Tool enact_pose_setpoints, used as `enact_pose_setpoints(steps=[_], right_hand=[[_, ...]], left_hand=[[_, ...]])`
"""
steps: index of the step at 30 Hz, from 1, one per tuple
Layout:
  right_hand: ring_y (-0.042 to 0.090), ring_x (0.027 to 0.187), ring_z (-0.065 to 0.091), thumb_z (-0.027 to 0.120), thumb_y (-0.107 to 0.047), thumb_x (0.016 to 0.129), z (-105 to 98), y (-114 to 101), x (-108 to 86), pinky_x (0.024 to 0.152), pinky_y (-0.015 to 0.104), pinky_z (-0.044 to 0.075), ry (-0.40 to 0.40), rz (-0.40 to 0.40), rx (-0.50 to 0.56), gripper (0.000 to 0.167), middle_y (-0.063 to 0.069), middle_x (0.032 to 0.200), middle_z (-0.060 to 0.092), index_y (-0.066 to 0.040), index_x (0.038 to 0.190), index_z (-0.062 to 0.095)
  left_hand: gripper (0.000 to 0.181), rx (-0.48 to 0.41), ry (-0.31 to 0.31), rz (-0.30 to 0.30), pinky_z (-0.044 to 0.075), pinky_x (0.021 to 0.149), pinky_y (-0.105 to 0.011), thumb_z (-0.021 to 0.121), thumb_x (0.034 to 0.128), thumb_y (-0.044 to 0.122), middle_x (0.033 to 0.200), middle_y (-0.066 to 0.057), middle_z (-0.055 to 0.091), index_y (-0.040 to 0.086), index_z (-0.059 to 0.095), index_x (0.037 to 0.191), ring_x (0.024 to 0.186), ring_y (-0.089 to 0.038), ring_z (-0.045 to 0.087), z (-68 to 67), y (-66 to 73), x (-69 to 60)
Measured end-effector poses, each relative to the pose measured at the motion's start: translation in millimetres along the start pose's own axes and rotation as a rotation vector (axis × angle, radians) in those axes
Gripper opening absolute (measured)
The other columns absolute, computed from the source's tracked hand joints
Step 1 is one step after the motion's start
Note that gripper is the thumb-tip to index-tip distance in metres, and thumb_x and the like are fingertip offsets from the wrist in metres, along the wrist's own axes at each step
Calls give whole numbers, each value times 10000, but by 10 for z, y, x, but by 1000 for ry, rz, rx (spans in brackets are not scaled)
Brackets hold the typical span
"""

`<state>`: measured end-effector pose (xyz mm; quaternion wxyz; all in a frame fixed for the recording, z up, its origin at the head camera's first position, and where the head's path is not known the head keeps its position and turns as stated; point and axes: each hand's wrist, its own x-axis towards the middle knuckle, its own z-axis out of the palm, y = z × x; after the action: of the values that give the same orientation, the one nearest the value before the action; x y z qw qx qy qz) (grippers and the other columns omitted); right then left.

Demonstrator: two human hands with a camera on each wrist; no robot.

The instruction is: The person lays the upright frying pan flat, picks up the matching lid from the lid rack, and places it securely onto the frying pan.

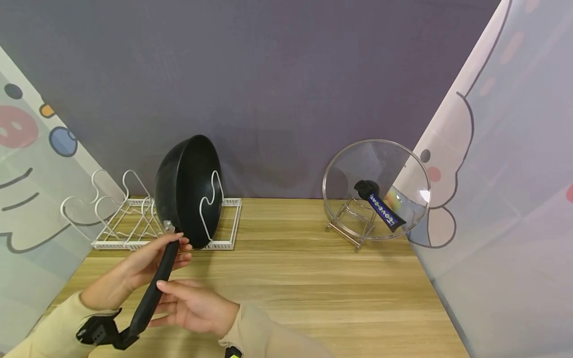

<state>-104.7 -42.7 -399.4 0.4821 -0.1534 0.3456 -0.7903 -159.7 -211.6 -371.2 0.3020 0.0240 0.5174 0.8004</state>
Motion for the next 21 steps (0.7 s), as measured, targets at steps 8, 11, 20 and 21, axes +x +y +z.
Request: enact_pose_setpoints(steps=[8,11,20,21], right_hand=[[68,961,617,329,-299,1029,179,18,38,1129,442,233,10,58,104,313,-36,996,670,-107,1093,568],[39,892,628,299,-282,1035,232,12,61,1141,453,182,12,56,146,333,-100,861,653,-178,943,602],[1,814,620,330,-315,1025,302,13,104,1016,277,368,62,72,211,344,-130,778,633,-208,844,602],[-3,807,615,336,-319,1023,305,16,112,953,244,402,66,67,211,341,-130,772,628,-206,838,598]], left_hand=[[350,-80,-42,-10,538,807,-259,341,1027,201,810,22,647,125,644,871,759,-95,653,43,8,3],[315,-58,-16,-37,537,721,-225,348,1024,223,778,51,634,141,615,876,689,-74,624,58,16,-4],[286,24,39,-76,498,605,-178,380,1013,253,664,100,554,163,550,801,577,-41,572,68,23,0],[295,38,39,-75,496,606,-174,382,1012,249,655,101,541,164,545,783,577,-36,567,67,22,1]])
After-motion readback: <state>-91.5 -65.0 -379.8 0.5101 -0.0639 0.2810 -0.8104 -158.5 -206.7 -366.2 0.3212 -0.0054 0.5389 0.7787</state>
